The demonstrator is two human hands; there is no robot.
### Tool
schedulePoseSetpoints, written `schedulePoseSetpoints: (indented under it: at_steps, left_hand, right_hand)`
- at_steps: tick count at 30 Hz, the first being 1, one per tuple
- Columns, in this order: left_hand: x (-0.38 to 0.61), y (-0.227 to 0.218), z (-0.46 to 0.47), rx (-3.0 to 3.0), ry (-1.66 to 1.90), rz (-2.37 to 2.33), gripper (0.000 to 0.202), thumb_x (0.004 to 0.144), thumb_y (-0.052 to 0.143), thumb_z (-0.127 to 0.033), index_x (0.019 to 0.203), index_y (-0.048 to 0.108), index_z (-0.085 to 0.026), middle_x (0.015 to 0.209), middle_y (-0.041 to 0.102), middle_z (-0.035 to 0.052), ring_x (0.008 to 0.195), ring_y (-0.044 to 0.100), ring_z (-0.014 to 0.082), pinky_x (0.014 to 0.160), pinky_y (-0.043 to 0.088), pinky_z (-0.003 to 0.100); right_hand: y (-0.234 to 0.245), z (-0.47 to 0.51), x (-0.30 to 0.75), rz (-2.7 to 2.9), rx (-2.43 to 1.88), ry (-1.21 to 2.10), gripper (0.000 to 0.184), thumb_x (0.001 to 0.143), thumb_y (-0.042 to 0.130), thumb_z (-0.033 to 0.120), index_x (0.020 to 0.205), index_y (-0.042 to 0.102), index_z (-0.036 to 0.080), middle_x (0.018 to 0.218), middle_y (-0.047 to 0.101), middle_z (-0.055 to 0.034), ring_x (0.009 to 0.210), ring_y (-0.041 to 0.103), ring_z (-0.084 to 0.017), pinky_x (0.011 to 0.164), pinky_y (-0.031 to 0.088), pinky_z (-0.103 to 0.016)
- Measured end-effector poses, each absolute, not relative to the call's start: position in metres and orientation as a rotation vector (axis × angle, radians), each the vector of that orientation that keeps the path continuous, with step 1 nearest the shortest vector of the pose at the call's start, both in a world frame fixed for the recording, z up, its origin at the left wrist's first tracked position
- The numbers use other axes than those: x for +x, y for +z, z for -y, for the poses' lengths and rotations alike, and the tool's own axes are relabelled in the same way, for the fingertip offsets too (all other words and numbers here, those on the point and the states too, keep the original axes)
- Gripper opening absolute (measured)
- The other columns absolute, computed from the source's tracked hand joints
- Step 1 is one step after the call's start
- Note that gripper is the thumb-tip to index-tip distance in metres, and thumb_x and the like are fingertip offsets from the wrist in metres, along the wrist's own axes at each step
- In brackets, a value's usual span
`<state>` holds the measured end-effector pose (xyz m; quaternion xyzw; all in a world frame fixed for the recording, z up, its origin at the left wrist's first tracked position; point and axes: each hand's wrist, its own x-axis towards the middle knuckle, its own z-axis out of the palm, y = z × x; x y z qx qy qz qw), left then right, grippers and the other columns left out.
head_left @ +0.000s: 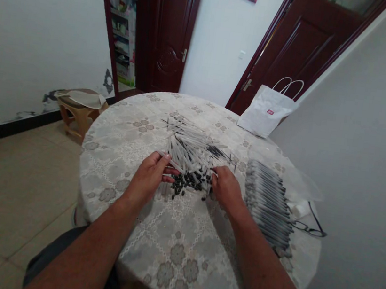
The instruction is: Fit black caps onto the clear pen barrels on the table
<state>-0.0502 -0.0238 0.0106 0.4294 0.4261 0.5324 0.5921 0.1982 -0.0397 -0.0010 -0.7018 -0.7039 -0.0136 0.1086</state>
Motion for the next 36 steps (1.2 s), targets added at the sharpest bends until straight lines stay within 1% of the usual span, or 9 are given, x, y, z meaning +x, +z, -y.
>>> schedulePoseSetpoints:
  at_steps: [3,8,13,17,24,29,31,33,36]
  left_hand:
    - [-0.048,0.011,0.025,1.005,1.221,-0.985,0.035,0.087,0.065,-0.051,0.095,0.059,-0.018,0.090,0.071,0.0070,0.076,0.073,0.0207,0.056,0.057,0.028]
    - [-0.050,0.014,0.027,1.089,1.182,-0.987,0.036,0.085,0.066,-0.053,0.093,0.061,-0.018,0.088,0.072,0.0071,0.077,0.073,0.0214,0.058,0.058,0.029]
    - [-0.054,0.014,0.027,1.131,1.176,-1.014,0.038,0.084,0.067,-0.055,0.091,0.062,-0.018,0.087,0.073,0.0080,0.077,0.073,0.0222,0.059,0.058,0.029]
    - [-0.055,0.014,0.027,1.149,1.182,-1.018,0.039,0.084,0.067,-0.057,0.089,0.063,-0.018,0.086,0.074,0.0082,0.078,0.072,0.0228,0.060,0.059,0.031]
    - [-0.054,0.017,0.028,1.149,1.176,-1.021,0.038,0.083,0.068,-0.055,0.090,0.063,-0.018,0.087,0.073,0.0082,0.076,0.072,0.0221,0.058,0.058,0.030]
    - [-0.053,0.018,0.028,1.166,1.168,-1.022,0.036,0.083,0.067,-0.054,0.087,0.062,-0.018,0.086,0.073,0.0077,0.076,0.072,0.0225,0.057,0.057,0.030]
    - [-0.053,0.018,0.029,1.189,1.166,-1.035,0.035,0.085,0.065,-0.053,0.087,0.062,-0.018,0.086,0.073,0.0078,0.076,0.072,0.0229,0.057,0.058,0.031]
    - [-0.053,0.018,0.029,1.204,1.167,-1.049,0.035,0.085,0.065,-0.053,0.087,0.062,-0.018,0.085,0.073,0.0080,0.076,0.073,0.0232,0.058,0.058,0.032]
    - [-0.053,0.017,0.029,1.212,1.163,-1.057,0.034,0.085,0.065,-0.052,0.088,0.061,-0.018,0.085,0.073,0.0082,0.077,0.073,0.0240,0.058,0.059,0.033]
  right_hand:
    - [-0.001,0.024,0.208,2.025,-2.270,-0.121,0.030,0.100,0.046,0.020,0.120,0.066,0.013,0.121,0.064,-0.0184,0.117,0.061,-0.025,0.100,0.045,-0.030]
    - [-0.004,0.003,0.226,1.750,-2.642,-0.170,0.036,0.096,0.045,0.014,0.124,0.066,0.010,0.122,0.065,-0.0240,0.115,0.065,-0.030,0.091,0.052,-0.036]
    - [-0.013,-0.006,0.236,1.698,-2.716,-0.168,0.034,0.095,0.046,0.012,0.117,0.072,0.008,0.121,0.066,-0.0273,0.114,0.067,-0.032,0.088,0.055,-0.037]
    - [-0.017,-0.004,0.238,1.711,-2.709,-0.208,0.034,0.096,0.045,0.010,0.116,0.072,0.007,0.119,0.066,-0.0275,0.112,0.068,-0.029,0.089,0.054,-0.034]
    - [-0.018,0.005,0.237,1.807,-2.631,-0.193,0.037,0.096,0.040,0.005,0.115,0.071,0.007,0.114,0.068,-0.0243,0.107,0.070,-0.026,0.089,0.052,-0.029]
    - [-0.017,0.018,0.228,1.961,-2.499,-0.054,0.030,0.095,0.048,0.010,0.111,0.073,0.008,0.114,0.069,-0.0232,0.105,0.070,-0.026,0.089,0.049,-0.029]
    - [-0.014,0.027,0.225,2.037,-2.415,0.019,0.027,0.094,0.052,0.014,0.110,0.074,0.011,0.115,0.071,-0.0193,0.107,0.069,-0.024,0.090,0.047,-0.027]
    - [-0.010,0.035,0.224,2.108,-2.325,0.089,0.026,0.092,0.057,0.018,0.111,0.074,0.017,0.114,0.073,-0.0129,0.109,0.068,-0.020,0.090,0.046,-0.022]
    - [-0.006,0.042,0.225,2.119,-2.244,0.162,0.030,0.092,0.058,0.022,0.119,0.071,0.020,0.114,0.075,-0.0068,0.106,0.068,-0.016,0.087,0.045,-0.019]
